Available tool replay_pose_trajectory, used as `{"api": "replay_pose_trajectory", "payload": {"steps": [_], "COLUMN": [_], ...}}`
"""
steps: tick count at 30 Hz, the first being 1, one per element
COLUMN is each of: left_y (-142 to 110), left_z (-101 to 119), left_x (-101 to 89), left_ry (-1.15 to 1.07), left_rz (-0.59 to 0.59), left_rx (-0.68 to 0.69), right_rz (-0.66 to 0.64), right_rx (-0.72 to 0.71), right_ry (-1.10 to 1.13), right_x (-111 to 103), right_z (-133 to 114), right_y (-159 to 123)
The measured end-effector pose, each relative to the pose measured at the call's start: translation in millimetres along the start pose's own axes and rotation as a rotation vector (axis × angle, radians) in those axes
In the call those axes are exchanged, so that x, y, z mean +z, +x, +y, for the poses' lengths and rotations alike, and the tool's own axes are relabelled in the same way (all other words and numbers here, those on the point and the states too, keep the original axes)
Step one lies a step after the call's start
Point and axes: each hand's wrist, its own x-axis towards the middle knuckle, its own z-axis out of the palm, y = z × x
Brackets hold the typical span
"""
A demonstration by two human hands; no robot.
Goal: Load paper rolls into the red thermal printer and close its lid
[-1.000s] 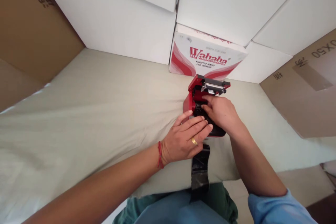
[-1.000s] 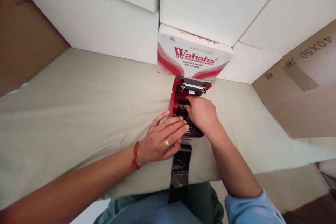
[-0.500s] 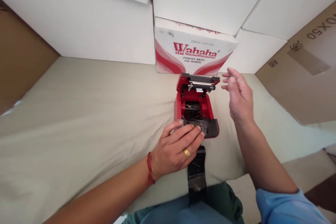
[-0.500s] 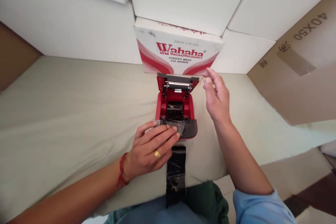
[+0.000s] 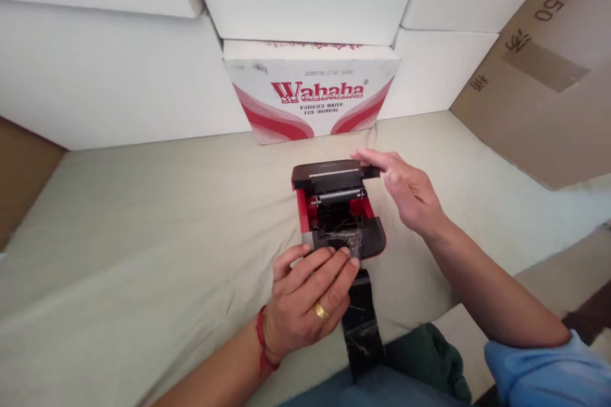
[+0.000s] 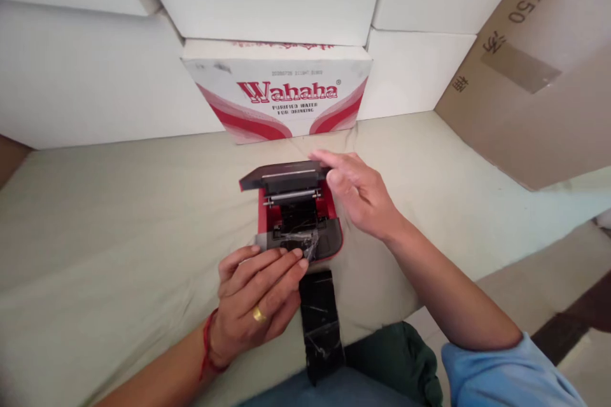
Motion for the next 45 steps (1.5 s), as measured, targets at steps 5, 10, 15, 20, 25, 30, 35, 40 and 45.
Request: {"api": "replay_pose_trajectory", "payload": {"steps": [5, 10, 15, 20, 25, 30, 35, 40, 45], "left_y": [2.3, 0.0, -5.5, -7.0, -11.0, -11.4, -2.3, 9.5, 9.9], "left_z": [-0.7, -0.8, -17.7, -49.6, -62.9, -62.8, -64.2, -67.0, -71.7], "left_x": [-2.9, -1.6, -10.7, -18.6, -7.3, -3.4, -10.4, -14.1, -3.1], "left_ry": [0.012, -0.026, -0.061, -0.122, -0.231, -0.217, -0.505, -0.881, -1.128], "left_rz": [-0.023, -0.024, 0.056, 0.119, 0.117, 0.125, 0.084, -0.039, -0.079], "left_rx": [0.016, 0.016, -0.012, -0.234, -0.313, -0.292, -0.555, -0.842, -0.936], "right_rz": [-0.065, -0.104, -0.047, -0.014, 0.003, -0.004, -0.015, 0.003, 0.042], "right_rx": [-0.185, -0.204, -0.245, -0.261, -0.254, -0.163, -0.337, -0.51, -0.526], "right_ry": [-0.06, -0.062, 0.015, 0.018, -0.035, -0.117, -0.092, -0.117, -0.099], "right_x": [6.4, 17.3, 22.7, 26.6, 27.8, 26.6, 28.5, 31.8, 33.4], "right_z": [11.9, 29.1, 32.8, 32.6, 31.0, 19.5, 9.2, 8.8, 5.5], "right_y": [-23.0, -45.2, -45.8, -45.3, -47.0, -44.3, -48.8, -60.1, -64.0]}}
